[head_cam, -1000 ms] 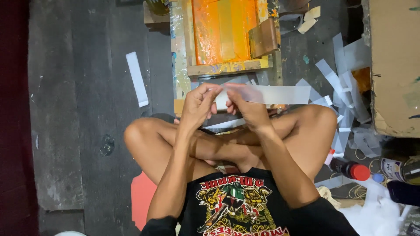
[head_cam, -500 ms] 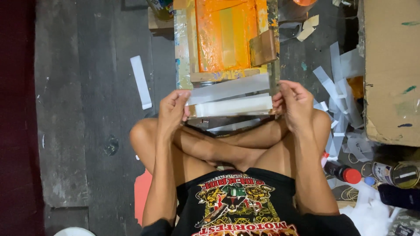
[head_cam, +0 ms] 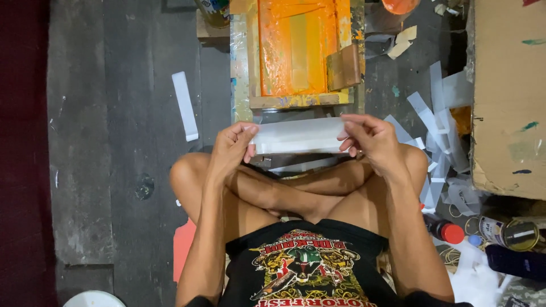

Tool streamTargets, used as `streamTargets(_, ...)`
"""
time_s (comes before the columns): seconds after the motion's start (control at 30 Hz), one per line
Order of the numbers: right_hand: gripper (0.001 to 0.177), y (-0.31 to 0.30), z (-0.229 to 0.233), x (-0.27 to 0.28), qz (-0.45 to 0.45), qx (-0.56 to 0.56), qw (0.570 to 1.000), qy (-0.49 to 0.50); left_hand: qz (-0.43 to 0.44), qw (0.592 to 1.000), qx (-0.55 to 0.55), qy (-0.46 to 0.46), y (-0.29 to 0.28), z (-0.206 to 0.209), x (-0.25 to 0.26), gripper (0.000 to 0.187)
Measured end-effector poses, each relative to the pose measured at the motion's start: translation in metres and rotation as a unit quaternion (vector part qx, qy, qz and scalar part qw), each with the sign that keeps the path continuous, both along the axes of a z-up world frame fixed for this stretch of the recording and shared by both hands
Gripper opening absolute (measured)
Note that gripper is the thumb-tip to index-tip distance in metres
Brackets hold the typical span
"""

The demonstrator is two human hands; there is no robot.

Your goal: The person sits cross-legged and uses a wooden squeegee to spread orange ink across a screen printing frame. They repeatedly roll the squeegee over the ink, then place white rectangular plastic strips onto the frame and press them down.

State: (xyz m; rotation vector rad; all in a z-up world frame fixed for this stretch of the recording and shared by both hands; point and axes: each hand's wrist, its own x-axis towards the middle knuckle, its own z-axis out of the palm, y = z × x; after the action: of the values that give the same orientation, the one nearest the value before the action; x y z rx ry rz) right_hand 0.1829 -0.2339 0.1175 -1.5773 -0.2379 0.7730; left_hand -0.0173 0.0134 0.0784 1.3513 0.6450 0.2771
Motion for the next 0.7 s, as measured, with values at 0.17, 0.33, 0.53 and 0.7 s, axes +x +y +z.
streamTargets(0.17,0.023,-0.009,-0.01,0.005,-0.016,-0.002,1.0,-0.011,-0.023,0.999,-0.009,-0.023,-0.003,0.015,-0.002,0.022)
streamTargets(0.33,0.022,-0.017,-0.014,0.008,-0.046,0.013,0.999,0.007,-0.03,0.999,0.007,-0.038,-0.006,0.011,0.004,0.021)
streamTargets(0.53,0.025,-0.01,-0.025,0.014,-0.075,0.04,0.996,0.041,-0.019,0.999,-0.03,-0.037,-0.005,-0.001,0.016,0.027)
streamTargets(0.7,0.058,0.021,-0.019,-0.001,-0.068,0.105,0.985,0.118,0.006,0.995,0.072,-0.07,-0.008,-0.013,0.015,0.024)
